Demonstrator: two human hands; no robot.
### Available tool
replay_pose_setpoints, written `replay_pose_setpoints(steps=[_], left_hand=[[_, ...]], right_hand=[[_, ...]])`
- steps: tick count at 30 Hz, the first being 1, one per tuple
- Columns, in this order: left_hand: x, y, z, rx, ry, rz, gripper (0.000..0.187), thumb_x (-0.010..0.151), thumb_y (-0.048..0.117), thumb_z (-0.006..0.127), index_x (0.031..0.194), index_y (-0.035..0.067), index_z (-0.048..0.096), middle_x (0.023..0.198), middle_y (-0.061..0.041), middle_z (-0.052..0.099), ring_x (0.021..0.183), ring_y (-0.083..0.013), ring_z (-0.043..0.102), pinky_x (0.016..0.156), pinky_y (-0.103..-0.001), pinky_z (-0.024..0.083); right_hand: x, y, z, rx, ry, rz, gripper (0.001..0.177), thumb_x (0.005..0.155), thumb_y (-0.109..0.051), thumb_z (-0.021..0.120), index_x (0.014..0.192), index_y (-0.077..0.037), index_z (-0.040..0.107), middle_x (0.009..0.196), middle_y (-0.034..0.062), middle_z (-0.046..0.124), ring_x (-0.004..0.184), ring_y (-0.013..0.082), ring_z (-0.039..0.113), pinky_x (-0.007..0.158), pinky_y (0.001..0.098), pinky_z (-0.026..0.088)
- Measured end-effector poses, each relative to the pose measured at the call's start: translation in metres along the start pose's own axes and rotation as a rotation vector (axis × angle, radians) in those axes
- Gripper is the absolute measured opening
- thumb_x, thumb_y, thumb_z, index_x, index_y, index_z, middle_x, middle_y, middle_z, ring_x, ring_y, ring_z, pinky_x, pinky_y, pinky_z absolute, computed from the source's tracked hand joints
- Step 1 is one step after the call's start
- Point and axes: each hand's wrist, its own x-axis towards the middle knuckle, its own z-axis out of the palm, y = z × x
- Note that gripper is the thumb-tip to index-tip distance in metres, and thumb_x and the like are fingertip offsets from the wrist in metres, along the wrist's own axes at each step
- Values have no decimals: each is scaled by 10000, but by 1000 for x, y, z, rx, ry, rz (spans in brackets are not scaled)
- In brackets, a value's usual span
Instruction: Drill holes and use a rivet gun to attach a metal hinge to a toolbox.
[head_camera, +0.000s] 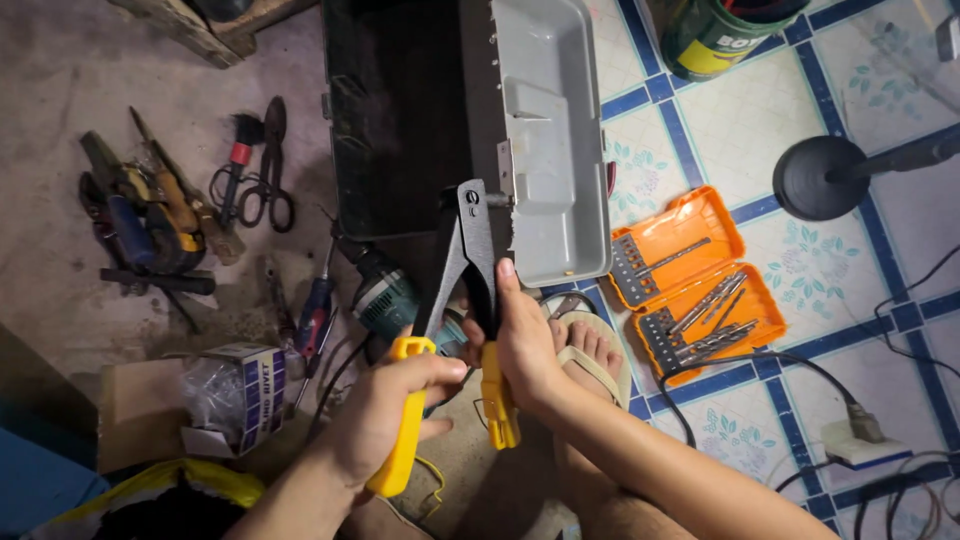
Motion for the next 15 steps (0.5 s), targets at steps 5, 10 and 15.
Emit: replay_pose_setpoints(steps=[5, 10, 15], left_hand=[[14, -19, -11, -185, -400, -3, 396, 802, 303, 708, 1175, 202, 619, 1222, -69, 650, 1166, -290, 597, 947, -469, 465], [33, -35, -19, -34, -322, -46, 409, 936, 267, 735, 1102, 24, 451, 1036, -201, 333, 996, -365, 320, 939, -464, 335], [2, 3, -8, -89, -532, 50, 707, 758, 309, 620, 1420, 211, 391, 1153, -134, 633, 1044, -278, 662, 956, -426, 491]], right_hand=[[-1, -1, 1, -2, -18, -25, 635, 1019, -607, 364, 917, -39, 629, 585, 47, 515, 484, 193, 502, 477, 321, 433], [-1, -1, -5, 3, -66, -134, 629, 1048, -567, 370, 888, -23, 641, 603, 53, 539, 582, 181, 530, 599, 295, 448], [-5, -11, 6, -74, 29, 10, 582, 1048, -554, 381, 863, -63, 632, 618, 19, 505, 594, 146, 401, 581, 288, 328]])
